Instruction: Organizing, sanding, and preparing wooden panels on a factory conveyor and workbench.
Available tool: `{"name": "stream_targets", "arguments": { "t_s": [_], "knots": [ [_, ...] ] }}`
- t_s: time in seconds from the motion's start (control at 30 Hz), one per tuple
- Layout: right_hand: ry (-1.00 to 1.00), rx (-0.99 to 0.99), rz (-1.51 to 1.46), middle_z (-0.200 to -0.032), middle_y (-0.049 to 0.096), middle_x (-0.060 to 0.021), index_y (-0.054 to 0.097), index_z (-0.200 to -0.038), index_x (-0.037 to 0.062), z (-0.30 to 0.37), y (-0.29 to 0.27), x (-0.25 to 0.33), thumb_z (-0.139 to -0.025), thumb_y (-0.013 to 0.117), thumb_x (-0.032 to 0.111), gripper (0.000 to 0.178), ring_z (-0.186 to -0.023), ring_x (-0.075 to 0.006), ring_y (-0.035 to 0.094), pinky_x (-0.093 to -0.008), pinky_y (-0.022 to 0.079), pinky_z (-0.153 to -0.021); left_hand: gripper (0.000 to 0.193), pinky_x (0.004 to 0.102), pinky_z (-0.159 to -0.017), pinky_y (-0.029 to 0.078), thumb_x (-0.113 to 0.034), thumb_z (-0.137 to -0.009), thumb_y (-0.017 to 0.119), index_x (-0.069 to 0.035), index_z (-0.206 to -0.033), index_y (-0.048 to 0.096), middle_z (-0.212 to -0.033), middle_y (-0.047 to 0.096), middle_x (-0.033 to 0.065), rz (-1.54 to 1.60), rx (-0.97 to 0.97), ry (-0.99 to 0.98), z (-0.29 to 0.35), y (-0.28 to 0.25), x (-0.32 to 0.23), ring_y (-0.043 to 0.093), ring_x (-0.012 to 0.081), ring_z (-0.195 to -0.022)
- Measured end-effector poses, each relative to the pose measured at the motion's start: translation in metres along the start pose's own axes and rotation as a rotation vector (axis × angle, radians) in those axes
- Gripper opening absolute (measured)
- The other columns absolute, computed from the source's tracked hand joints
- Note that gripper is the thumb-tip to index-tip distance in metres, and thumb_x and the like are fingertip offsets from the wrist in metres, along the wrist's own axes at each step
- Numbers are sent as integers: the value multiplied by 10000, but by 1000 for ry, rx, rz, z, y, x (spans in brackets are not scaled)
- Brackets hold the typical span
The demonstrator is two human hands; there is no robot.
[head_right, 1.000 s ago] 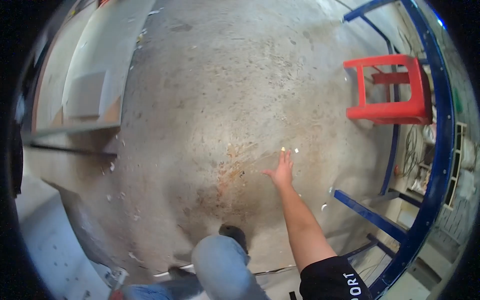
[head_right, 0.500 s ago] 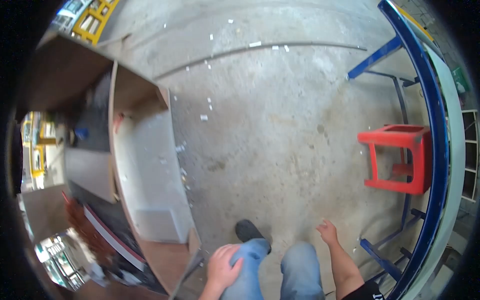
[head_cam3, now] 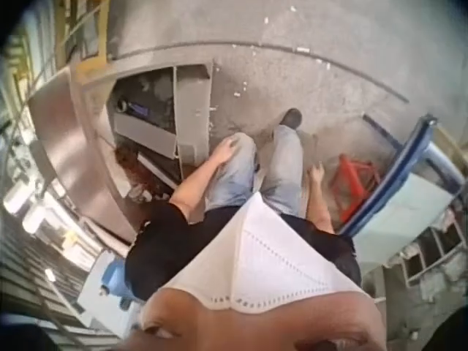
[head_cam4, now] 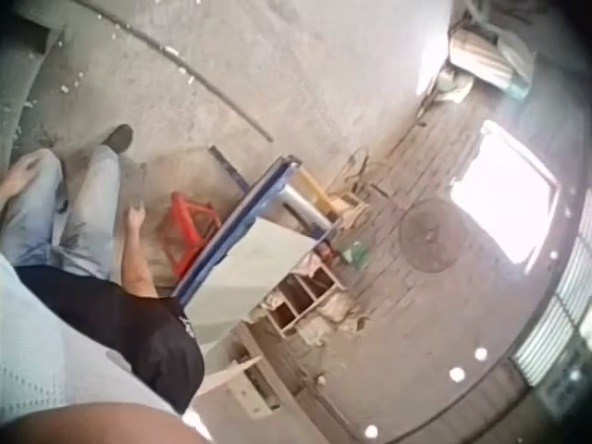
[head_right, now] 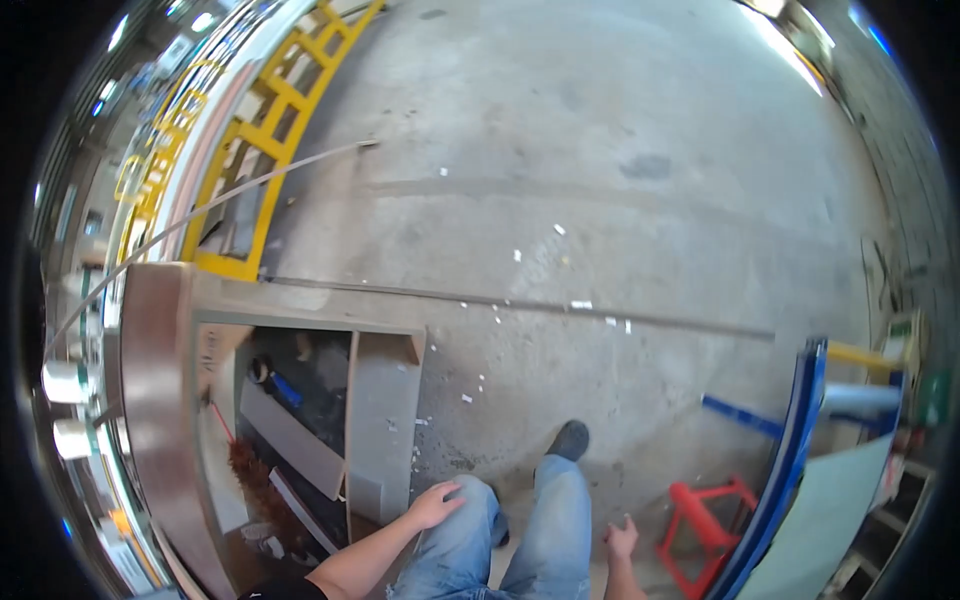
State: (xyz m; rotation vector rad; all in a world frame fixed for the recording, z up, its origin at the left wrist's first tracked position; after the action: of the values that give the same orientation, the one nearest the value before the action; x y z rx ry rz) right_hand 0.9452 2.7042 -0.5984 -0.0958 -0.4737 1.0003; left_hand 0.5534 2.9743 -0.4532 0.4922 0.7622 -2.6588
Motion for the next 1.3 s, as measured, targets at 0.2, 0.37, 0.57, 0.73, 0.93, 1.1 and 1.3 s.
{"name": "stream_targets", "arguments": {
  "t_s": [0.2,0.37,0.57,0.73,0.93,1.1,1.3],
  "knots": [
    [-429,146,408,-847,667,-105,279,-1469,28,37,38,320,-775,655,-21,791,-677,-163,604,-307,517,-544,464,372,-997,435,-355,-900,590,-69,-1266,572,-1269,576,175,412,-200,120,80,-194,-141,550,326,-1181],
    [-593,259,880,-890,689,-100,335,-1421,-38,96,182,541,-718,749,130,833,-674,-144,613,-300,518,-550,383,400,-968,460,-208,-818,684,-54,-1163,621,-1198,613,157,399,-870,597,178,-404,-216,592,333,-1098],
    [-1145,380,1446,-1045,676,-180,413,-1386,7,188,485,734,-709,748,289,806,-972,-326,648,-398,508,-861,472,489,-1039,375,-168,-754,704,-48,-1193,579,-1305,513,199,201,-1520,6,183,-569,-140,483,399,-1210],
    [-1404,769,1472,-1083,670,-170,382,-1413,30,370,772,770,-732,747,277,812,-983,-297,648,-383,508,-853,581,503,-1055,335,-350,-740,717,-38,-1206,568,-1332,492,190,256,-1468,-291,172,-601,-105,453,383,-1245],
    [-1828,1205,1492,-1311,490,-249,276,-1468,41,520,1071,706,-703,775,239,934,-1197,-385,493,-415,406,-1021,506,420,-1005,414,-353,-759,721,-75,-1169,617,-1249,589,103,286,-1487,-464,173,-615,-91,536,288,-1184],
    [-2110,1450,1226,-1412,364,-279,235,-1470,36,620,1238,633,-655,809,179,1007,-1291,-424,381,-434,352,-1071,433,408,-978,443,-296,-737,740,-94,-1111,657,-1206,628,94,394,-1520,-769,175,-617,-80,586,275,-1123],
    [-1884,1606,1575,-1103,608,-268,379,-1368,89,642,1275,603,-684,709,80,759,-1063,-431,572,-464,471,-894,458,432,-1035,395,-310,-778,682,-113,-1188,633,-1289,584,88,430,-1433,-908,171,-614,-77,521,288,-1215]
  ]
}}
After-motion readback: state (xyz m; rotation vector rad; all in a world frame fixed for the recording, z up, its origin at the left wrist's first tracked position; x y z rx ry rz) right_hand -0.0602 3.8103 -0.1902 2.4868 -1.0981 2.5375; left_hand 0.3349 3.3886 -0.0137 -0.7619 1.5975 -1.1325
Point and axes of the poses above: each hand's wrist, its own z-axis away from the middle knuckle, its own y-axis out of the palm, x = y × z, the point moved 5 cm from there along -z, towards the middle knuckle
